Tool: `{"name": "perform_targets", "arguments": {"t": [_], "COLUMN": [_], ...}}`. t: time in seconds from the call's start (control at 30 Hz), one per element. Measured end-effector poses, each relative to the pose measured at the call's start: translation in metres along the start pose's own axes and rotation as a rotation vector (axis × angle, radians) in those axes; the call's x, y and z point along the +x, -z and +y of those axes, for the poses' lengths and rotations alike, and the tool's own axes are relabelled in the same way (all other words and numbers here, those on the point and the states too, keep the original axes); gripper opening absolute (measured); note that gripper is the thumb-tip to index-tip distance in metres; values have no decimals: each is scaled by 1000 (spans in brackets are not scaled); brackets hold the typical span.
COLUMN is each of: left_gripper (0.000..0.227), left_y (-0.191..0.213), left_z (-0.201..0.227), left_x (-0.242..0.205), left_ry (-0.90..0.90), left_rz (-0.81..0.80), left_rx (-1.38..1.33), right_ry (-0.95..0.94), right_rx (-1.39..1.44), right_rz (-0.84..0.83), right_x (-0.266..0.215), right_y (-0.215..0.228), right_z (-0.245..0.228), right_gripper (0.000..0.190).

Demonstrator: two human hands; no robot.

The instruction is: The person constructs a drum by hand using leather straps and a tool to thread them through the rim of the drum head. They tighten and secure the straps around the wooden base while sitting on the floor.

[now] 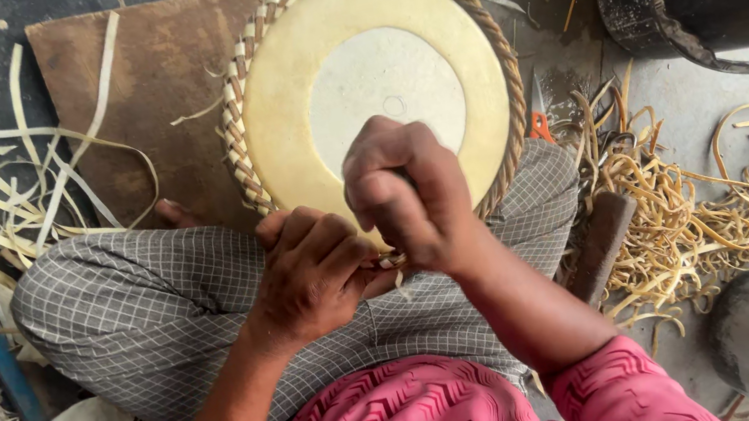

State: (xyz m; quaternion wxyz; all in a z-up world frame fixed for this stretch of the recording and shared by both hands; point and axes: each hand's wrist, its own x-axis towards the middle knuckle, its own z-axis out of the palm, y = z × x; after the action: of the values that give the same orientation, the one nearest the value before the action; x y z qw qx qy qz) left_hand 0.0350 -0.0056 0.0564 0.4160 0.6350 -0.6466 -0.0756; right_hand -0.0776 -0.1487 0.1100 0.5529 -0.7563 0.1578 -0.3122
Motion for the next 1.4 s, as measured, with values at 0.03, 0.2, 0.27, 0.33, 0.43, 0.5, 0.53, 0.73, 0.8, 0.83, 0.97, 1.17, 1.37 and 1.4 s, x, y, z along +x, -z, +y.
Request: {"name": "perform_targets", "arguments": {"t": [0.03, 0.2, 0.27, 0.33, 0.43, 0.5, 0.53, 0.73, 0.8, 0.83, 0.97, 1.17, 1.37, 1.4], "left_gripper": [25, 21, 23, 25, 21, 19, 19, 18, 17, 18, 19, 20, 27, 28], "left_y": [1, 1, 5, 12, 17, 8, 1, -52, -58, -59, -52, -49, -50, -51], "left_z": [2, -3, -2, 0, 13, 21, 25, 43, 52, 54, 53, 52, 51, 52], "left_x": [-1, 0, 2, 1, -18, -37, -46, -61, -59, -57, -58, -60, -61, -60], "left_ry": [14, 0, -10, -6, -35, 118, 192, 445, 631, 719, 862, 749, 746, 760], "left_rz": [2, 6, -14, -53, 133, 180, 202, 108, 46, 21, -19, -9, -67, -65], "left_rx": [1, -30, -22, -23, 12, -91, -143, -393, -445, -474, -703, -758, -762, -721], "right_ry": [6, 13, 31, 83, 200, -67, -342, -893, -902, -941, -965, -1089, -589, -473], "right_rx": [-8, -629, -645, -627, -506, -355, -515, 484, 681, 709, 701, 716, 7, -119], "right_rz": [-37, 174, 111, 10, 297, 301, 164, 3, 4, 1, 6, -45, -64, -97], "right_x": [1, 7, 6, -7, -68, -118, -139, -190, -203, -206, -198, -183, -163, -156], "right_y": [-6, -19, -12, 2, 21, 30, 37, -4, -13, -17, -17, 6, 10, 13], "right_z": [0, -13, -23, -33, -43, -44, -42, 70, 77, 75, 62, 53, 33, 25], "right_gripper": [10, 32, 44, 59, 48, 18, 4, 21, 21, 22, 19, 20, 12, 10]}}
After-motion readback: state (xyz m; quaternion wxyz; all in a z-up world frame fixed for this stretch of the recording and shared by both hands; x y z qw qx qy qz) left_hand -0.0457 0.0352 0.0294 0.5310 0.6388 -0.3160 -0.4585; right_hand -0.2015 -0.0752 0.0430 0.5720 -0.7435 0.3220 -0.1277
